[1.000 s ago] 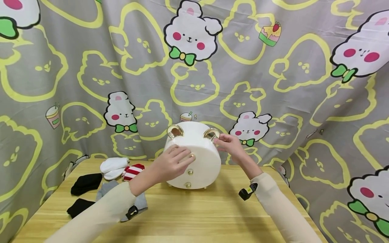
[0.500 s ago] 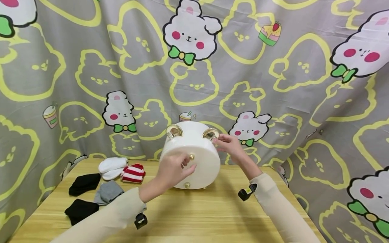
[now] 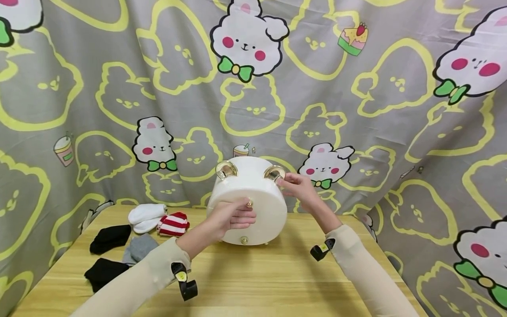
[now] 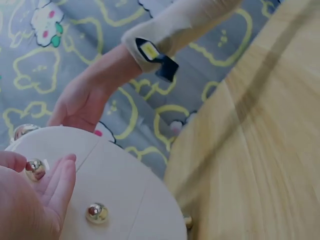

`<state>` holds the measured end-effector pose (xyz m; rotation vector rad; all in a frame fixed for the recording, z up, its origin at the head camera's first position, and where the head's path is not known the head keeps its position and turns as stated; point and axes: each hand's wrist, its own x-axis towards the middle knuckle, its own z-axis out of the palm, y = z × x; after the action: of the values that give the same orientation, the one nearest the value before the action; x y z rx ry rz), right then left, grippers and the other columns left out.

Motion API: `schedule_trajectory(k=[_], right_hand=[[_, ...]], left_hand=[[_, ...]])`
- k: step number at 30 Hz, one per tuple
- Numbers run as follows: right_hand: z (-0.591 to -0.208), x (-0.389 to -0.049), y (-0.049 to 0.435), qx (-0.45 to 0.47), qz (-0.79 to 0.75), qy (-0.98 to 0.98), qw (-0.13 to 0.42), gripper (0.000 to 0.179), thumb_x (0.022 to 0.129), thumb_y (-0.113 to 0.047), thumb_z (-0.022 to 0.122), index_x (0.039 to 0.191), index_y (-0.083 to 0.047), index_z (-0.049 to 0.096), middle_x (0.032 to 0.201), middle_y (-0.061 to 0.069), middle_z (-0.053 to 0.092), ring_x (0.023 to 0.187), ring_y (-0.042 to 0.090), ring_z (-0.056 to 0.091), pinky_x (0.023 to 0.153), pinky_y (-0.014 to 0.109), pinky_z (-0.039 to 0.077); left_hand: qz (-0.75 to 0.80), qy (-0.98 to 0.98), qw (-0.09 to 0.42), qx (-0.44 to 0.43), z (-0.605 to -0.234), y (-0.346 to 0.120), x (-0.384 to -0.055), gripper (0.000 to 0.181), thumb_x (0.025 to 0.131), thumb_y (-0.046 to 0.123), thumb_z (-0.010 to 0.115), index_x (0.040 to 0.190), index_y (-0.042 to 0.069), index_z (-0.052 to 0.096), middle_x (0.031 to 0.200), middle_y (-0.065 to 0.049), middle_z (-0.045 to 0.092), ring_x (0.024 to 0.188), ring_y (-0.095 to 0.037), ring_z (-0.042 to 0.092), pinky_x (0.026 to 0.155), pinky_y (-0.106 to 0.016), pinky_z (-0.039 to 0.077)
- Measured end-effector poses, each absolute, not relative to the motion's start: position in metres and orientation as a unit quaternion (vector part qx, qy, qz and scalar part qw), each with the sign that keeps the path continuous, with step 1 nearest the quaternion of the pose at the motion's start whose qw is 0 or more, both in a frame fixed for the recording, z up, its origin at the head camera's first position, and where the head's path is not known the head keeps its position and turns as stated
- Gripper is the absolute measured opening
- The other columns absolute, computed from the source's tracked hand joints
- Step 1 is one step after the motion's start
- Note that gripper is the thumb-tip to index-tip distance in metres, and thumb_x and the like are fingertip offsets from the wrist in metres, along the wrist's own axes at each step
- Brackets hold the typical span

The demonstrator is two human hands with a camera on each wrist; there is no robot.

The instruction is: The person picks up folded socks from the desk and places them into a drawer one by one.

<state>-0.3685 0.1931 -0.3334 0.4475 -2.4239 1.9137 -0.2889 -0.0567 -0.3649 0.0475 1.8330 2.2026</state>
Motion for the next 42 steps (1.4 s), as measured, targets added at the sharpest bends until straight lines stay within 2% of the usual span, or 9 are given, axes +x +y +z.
schedule_trajectory(k=[7,12,17,20,25,34,42], right_hand=[[-0.333,-0.369,0.191,0.138,0.618,-0.774,0.013,0.024,0.096,-0.02,0.073,0.105,0.002,0.068,0.097,-0.004,0.067,0.114,0.035,0.065,0.1,0.055,0.055],[-0.333,-0.369,0.192,0.124,0.617,-0.777,0.015,0.019,0.095,-0.021,0.073,0.1,-0.002,0.069,0.096,-0.004,0.067,0.114,0.036,0.064,0.098,0.051,0.057],[-0.33,-0.367,0.192,0.118,0.616,-0.778,0.012,0.017,0.095,-0.02,0.073,0.102,-0.005,0.071,0.097,-0.002,0.067,0.117,0.039,0.064,0.099,0.052,0.057],[-0.329,-0.367,0.192,0.116,0.614,-0.78,0.007,0.015,0.095,-0.021,0.073,0.099,-0.007,0.071,0.098,-0.002,0.066,0.115,0.035,0.065,0.1,0.053,0.056],[-0.329,-0.367,0.192,0.113,0.612,-0.783,0.003,0.012,0.095,-0.022,0.074,0.092,-0.011,0.07,0.099,-0.004,0.065,0.105,0.019,0.067,0.1,0.052,0.056],[-0.325,-0.363,0.194,0.108,0.605,-0.789,0.016,0.016,0.094,-0.023,0.075,0.09,-0.009,0.068,0.101,0.0,0.061,0.107,0.021,0.065,0.097,0.052,0.058],[-0.324,-0.362,0.192,0.109,0.601,-0.792,0.0,0.019,0.094,-0.022,0.075,0.097,-0.004,0.068,0.103,0.001,0.062,0.108,0.02,0.063,0.098,0.051,0.057]], left_hand=[[0.782,0.607,0.143,0.006,-0.362,-0.055,-0.29,0.039,0.1,0.023,0.064,0.121,-0.01,0.064,0.106,-0.022,0.076,0.087,-0.022,0.078,0.084,-0.036,0.063],[0.782,0.604,0.153,0.01,-0.361,-0.054,-0.285,0.039,0.101,0.022,0.062,0.124,-0.01,0.063,0.107,-0.022,0.076,0.087,-0.021,0.077,0.086,-0.036,0.063],[0.779,0.604,0.17,0.022,-0.359,-0.057,-0.279,0.041,0.101,0.023,0.062,0.125,-0.01,0.061,0.112,-0.024,0.075,0.093,-0.024,0.077,0.092,-0.039,0.061],[0.775,0.605,0.181,0.031,-0.359,-0.06,-0.278,0.041,0.102,0.024,0.061,0.126,-0.009,0.06,0.118,-0.026,0.072,0.098,-0.026,0.076,0.097,-0.041,0.059],[0.773,0.601,0.202,0.032,-0.358,-0.064,-0.276,0.038,0.103,0.024,0.06,0.126,-0.006,0.06,0.123,-0.026,0.07,0.1,-0.024,0.076,0.097,-0.04,0.059],[0.762,0.606,0.225,0.037,-0.356,-0.066,-0.271,0.036,0.103,0.025,0.06,0.125,-0.003,0.062,0.115,-0.017,0.075,0.094,-0.019,0.076,0.093,-0.036,0.061],[0.754,0.614,0.227,0.05,-0.357,-0.068,-0.259,0.039,0.103,0.028,0.059,0.126,-0.004,0.061,0.119,-0.018,0.074,0.099,-0.019,0.075,0.097,-0.038,0.059]])
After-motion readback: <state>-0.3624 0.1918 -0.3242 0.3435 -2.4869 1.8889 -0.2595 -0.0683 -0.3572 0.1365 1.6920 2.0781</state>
